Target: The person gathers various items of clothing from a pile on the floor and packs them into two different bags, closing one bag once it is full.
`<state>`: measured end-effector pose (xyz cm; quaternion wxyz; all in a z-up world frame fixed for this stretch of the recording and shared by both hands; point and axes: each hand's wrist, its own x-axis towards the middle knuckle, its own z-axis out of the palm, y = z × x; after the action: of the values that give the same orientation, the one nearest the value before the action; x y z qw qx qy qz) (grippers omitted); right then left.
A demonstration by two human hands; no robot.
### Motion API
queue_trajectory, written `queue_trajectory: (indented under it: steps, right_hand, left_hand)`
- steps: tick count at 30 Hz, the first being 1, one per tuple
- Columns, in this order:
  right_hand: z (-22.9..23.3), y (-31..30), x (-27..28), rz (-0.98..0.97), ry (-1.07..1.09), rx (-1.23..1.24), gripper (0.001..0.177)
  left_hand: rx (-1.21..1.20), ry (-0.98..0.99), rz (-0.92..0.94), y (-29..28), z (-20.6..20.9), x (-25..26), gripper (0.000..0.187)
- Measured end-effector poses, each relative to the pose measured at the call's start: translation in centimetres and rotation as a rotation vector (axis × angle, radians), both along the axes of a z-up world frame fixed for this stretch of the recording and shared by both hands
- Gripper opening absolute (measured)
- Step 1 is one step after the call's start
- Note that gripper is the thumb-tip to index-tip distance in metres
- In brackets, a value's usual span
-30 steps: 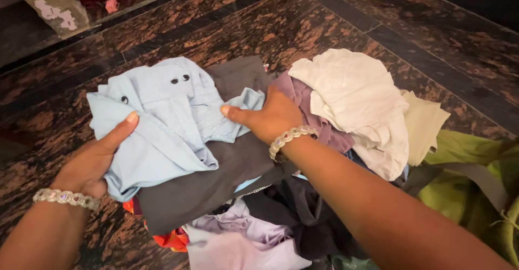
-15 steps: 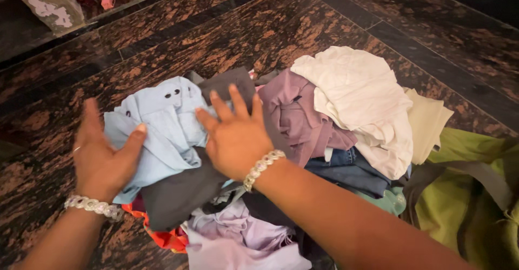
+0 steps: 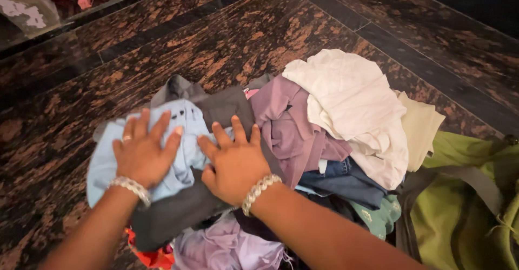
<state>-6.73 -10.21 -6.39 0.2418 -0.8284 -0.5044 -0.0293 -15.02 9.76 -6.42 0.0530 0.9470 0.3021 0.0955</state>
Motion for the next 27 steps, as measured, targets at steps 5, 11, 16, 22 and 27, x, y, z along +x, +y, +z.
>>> queue_trajectory:
  steps: [5, 11, 16, 22, 27]
  right_hand:
    - [-1.9, -0.7, -1.2, 0.083, -0.107, -0.088, 0.069]
    - [-3.6, 0.9, -0.3, 0.026, -0.074, -0.020, 0.064]
    - [-3.9, -0.3, -1.0, 0.062, -0.081, 0.011, 0.067]
    - [-1.1, 0.5, -0.9, 0.048, -0.043, -0.101, 0.063]
    - [0.8, 1.7, 0.6, 0.056, -0.043, -0.335, 0.050]
  left_hand:
    - [0.046, 0.042, 0.016, -1.5, -3.3, -1.8, 0.070]
    - [0.098, 0.024, 0.011, -0.1, -4.8, -0.6, 0.067]
    - [0.168, -0.059, 0.007, -1.2, -5.8, -1.8, 0.068]
    - [0.183, -0.019, -0.020, -0.4, -4.4, -1.1, 0.063]
    - [0.138, -0.065, -0.045, -0.5, -4.4, -0.3, 0.062]
